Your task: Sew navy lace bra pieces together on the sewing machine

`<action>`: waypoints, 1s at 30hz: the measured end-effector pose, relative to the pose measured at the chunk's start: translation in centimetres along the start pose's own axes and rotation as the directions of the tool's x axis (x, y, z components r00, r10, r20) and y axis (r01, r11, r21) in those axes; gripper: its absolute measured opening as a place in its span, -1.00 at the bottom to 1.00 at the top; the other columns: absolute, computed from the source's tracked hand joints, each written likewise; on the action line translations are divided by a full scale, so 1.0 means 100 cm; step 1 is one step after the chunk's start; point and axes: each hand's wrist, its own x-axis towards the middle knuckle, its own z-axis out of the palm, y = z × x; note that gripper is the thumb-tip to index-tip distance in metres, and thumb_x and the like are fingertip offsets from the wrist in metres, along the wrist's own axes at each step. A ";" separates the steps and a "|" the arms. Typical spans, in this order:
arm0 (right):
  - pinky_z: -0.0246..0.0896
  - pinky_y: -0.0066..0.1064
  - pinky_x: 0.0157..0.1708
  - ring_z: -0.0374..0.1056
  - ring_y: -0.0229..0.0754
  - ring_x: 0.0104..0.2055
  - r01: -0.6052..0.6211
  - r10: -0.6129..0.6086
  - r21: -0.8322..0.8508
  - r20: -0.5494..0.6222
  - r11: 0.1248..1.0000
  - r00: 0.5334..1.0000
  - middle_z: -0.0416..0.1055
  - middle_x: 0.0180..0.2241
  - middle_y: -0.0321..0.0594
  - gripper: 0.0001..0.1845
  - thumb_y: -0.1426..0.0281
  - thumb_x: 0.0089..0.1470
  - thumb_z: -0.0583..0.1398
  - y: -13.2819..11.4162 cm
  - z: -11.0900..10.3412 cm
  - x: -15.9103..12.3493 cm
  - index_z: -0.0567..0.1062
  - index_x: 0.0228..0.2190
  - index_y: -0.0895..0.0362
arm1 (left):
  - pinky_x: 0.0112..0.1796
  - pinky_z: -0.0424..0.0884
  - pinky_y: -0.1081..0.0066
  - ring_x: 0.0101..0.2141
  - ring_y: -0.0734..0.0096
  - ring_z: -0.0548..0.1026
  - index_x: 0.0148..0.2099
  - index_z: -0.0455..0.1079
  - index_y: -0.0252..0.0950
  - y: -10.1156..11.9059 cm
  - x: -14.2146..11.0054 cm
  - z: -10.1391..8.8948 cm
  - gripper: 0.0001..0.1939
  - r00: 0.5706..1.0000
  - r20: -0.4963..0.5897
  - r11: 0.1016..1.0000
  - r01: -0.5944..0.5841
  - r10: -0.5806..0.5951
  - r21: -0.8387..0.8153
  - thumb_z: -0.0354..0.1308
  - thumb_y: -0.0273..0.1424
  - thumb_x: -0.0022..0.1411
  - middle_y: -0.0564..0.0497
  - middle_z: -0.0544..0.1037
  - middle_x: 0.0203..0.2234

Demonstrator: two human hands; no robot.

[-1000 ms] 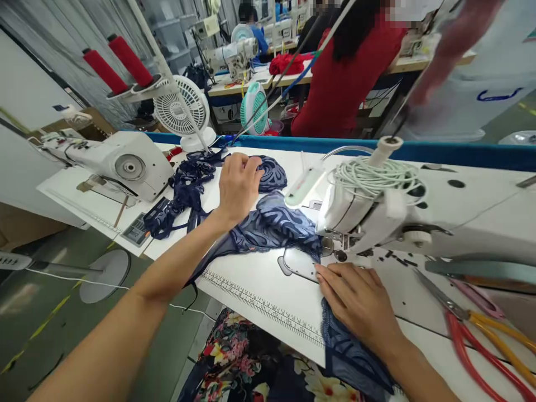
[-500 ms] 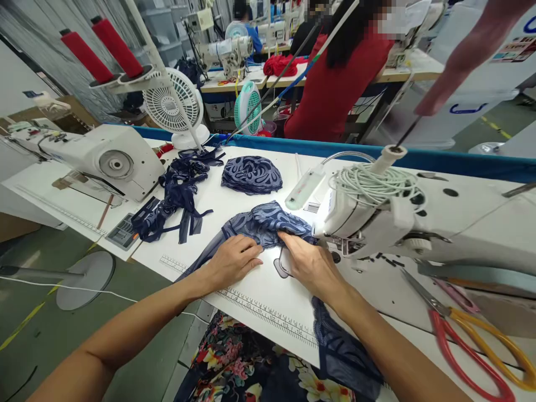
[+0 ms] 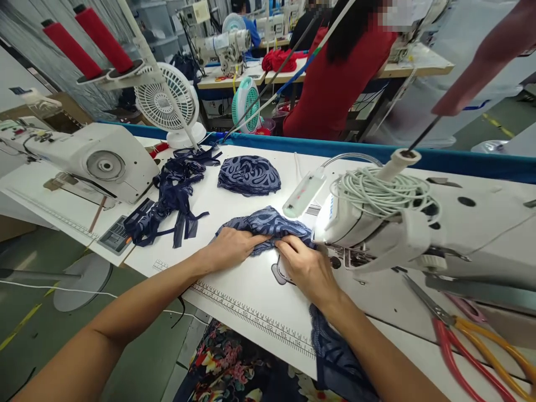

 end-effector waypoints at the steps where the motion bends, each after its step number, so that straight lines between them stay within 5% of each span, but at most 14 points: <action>1: 0.20 -0.46 -0.45 0.43 -0.28 -0.36 0.009 -0.009 -0.009 0.002 1.000 1.000 0.52 -0.19 -0.23 -0.76 0.47 0.28 0.04 0.000 0.001 0.003 0.50 -0.17 0.12 | -0.39 0.34 0.41 -0.38 0.33 0.50 0.26 0.20 -0.07 0.002 0.000 0.001 -0.51 0.999 -0.047 1.000 -0.006 0.006 0.000 -0.07 -0.53 0.35 0.03 0.53 -0.35; 4: 0.15 -0.45 -0.49 0.39 -0.27 -0.43 -0.003 0.003 0.012 0.009 1.000 1.000 0.50 -0.31 -0.21 -0.73 0.48 0.29 0.00 0.000 0.002 0.007 0.49 -0.28 0.14 | -0.21 0.39 0.35 -0.20 0.28 0.46 0.16 0.32 -0.22 0.012 0.001 0.008 -0.65 0.969 -0.245 0.998 -0.036 0.020 -0.060 -0.02 -0.42 0.36 -0.06 0.49 -0.20; 6: 0.18 -0.45 -0.46 0.40 -0.25 -0.40 -0.036 0.035 0.036 0.006 0.999 0.999 0.49 -0.35 -0.19 -0.73 0.44 0.30 0.00 0.001 0.003 0.008 0.48 -0.30 0.15 | -0.12 0.39 0.28 -0.14 0.22 0.43 0.04 0.39 -0.29 0.017 0.003 0.012 -0.71 0.958 -0.286 0.991 -0.048 0.012 -0.122 0.04 -0.29 0.36 -0.09 0.49 -0.18; 12: 0.31 -0.37 -0.34 0.46 -0.14 -0.33 -0.172 0.175 0.096 -0.027 0.980 0.984 0.53 -0.32 -0.13 -0.72 0.36 0.31 -0.01 0.004 0.010 0.004 0.49 -0.17 0.12 | -0.14 0.41 0.32 -0.17 0.25 0.52 -0.05 0.49 -0.21 0.002 0.021 0.005 -0.76 0.996 -0.014 0.925 0.074 -0.085 -0.373 0.04 -0.44 0.32 0.01 0.60 -0.23; 20: 0.33 -0.35 -0.36 0.47 -0.11 -0.31 -0.219 0.225 0.123 -0.037 0.968 0.974 0.54 -0.31 -0.13 -0.69 0.42 0.27 -0.01 0.004 0.014 0.003 0.52 -0.16 0.12 | -0.12 0.42 0.42 -0.18 0.35 0.57 -0.05 0.53 -0.12 -0.020 0.031 0.000 -0.75 0.999 0.046 0.886 0.041 -0.022 -0.463 0.07 -0.37 0.30 0.14 0.64 -0.21; 26: 0.33 -0.41 -0.34 0.46 -0.17 -0.24 -0.153 0.156 0.104 -0.020 0.983 0.987 0.51 -0.19 -0.13 -0.63 0.56 0.22 -0.05 -0.004 -0.007 -0.004 0.46 -0.07 0.14 | -0.06 0.38 0.32 -0.13 0.31 0.52 -0.03 0.50 -0.20 -0.005 0.019 -0.004 -0.72 0.998 -0.064 0.944 -0.021 0.000 -0.330 -0.01 -0.47 0.37 0.02 0.62 -0.18; 30: 0.29 -0.39 -0.38 0.44 -0.18 -0.25 -0.044 0.049 -0.105 0.043 0.994 0.998 0.48 -0.12 -0.15 -0.62 0.57 0.21 -0.02 -0.010 -0.047 -0.041 0.45 -0.05 0.09 | 0.09 0.24 0.14 -0.04 0.24 0.46 0.06 0.41 -0.30 0.012 -0.008 0.002 -0.68 0.926 -0.247 0.955 -0.255 0.287 0.154 -0.08 -0.57 0.39 -0.10 0.57 -0.12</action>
